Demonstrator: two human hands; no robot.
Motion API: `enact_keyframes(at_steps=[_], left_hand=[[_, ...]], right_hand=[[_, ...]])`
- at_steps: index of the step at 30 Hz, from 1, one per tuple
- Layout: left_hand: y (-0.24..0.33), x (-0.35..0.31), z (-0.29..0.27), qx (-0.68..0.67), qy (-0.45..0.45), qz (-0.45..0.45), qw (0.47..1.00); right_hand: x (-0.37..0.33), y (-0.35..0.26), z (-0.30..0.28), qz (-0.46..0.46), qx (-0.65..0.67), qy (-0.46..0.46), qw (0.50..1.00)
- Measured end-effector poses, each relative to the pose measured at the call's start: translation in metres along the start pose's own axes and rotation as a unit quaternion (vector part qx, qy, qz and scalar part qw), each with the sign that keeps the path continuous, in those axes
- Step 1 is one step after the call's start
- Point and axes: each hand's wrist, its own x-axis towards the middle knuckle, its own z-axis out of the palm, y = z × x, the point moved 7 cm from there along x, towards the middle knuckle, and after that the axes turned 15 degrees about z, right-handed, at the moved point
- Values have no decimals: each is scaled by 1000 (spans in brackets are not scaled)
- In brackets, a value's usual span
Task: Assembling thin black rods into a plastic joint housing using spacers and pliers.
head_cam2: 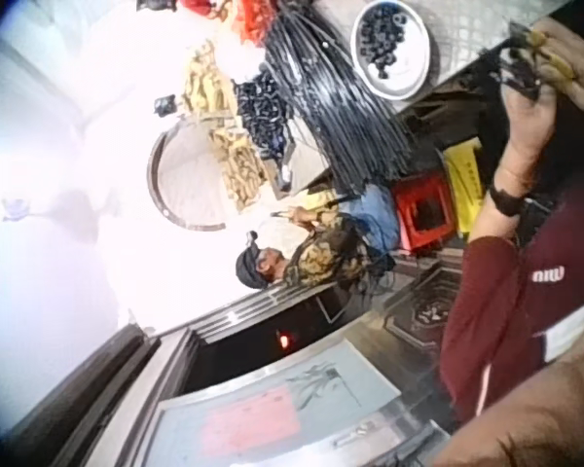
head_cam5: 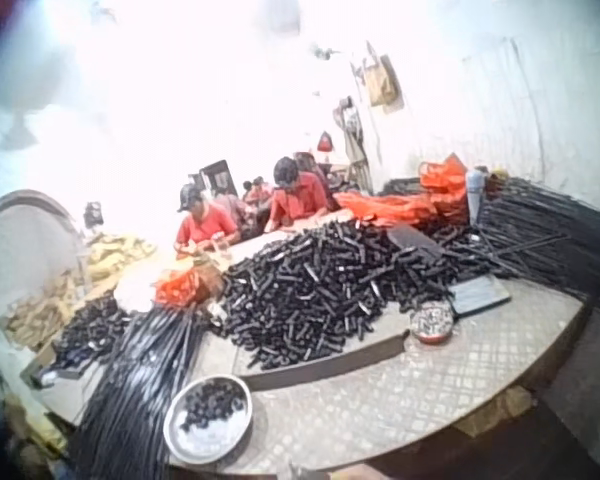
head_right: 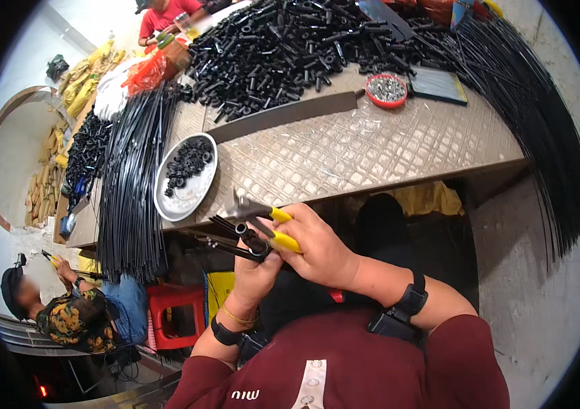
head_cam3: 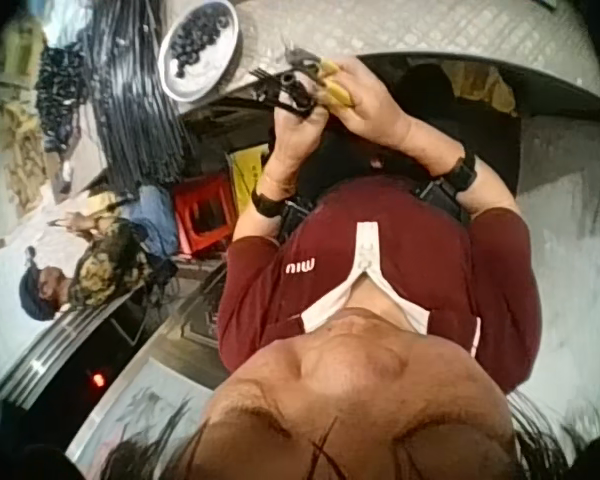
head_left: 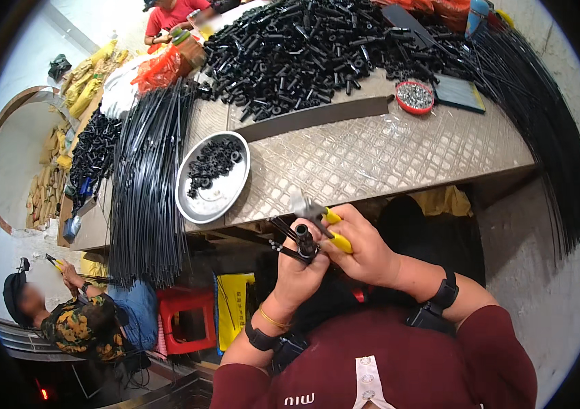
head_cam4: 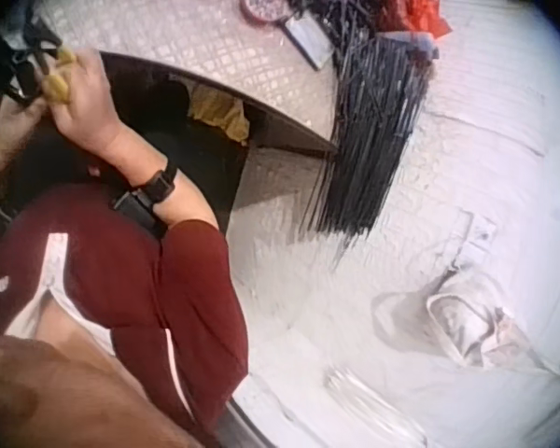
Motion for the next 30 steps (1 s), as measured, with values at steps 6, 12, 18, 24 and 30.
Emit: enact_keyframes(at_steps=[6,12,18,24,30], left_hand=[[9,7,9,-82,-65,-3,995],[4,-7,-1,-46,-31,-23,998],[7,-4,-3,-61,-10,-14,998],[10,-1,4,-42,-41,2,998],[7,-6,8,-60,-53,-18,997]], right_hand=[[4,13,-3,89,58,-108,988],[3,-4,-49,3,-182,-111,977],[-4,-12,-69,-59,-419,-113,899],[-8,-16,-67,-107,-474,-96,868],[-9,-16,-65,-84,-469,-129,870]])
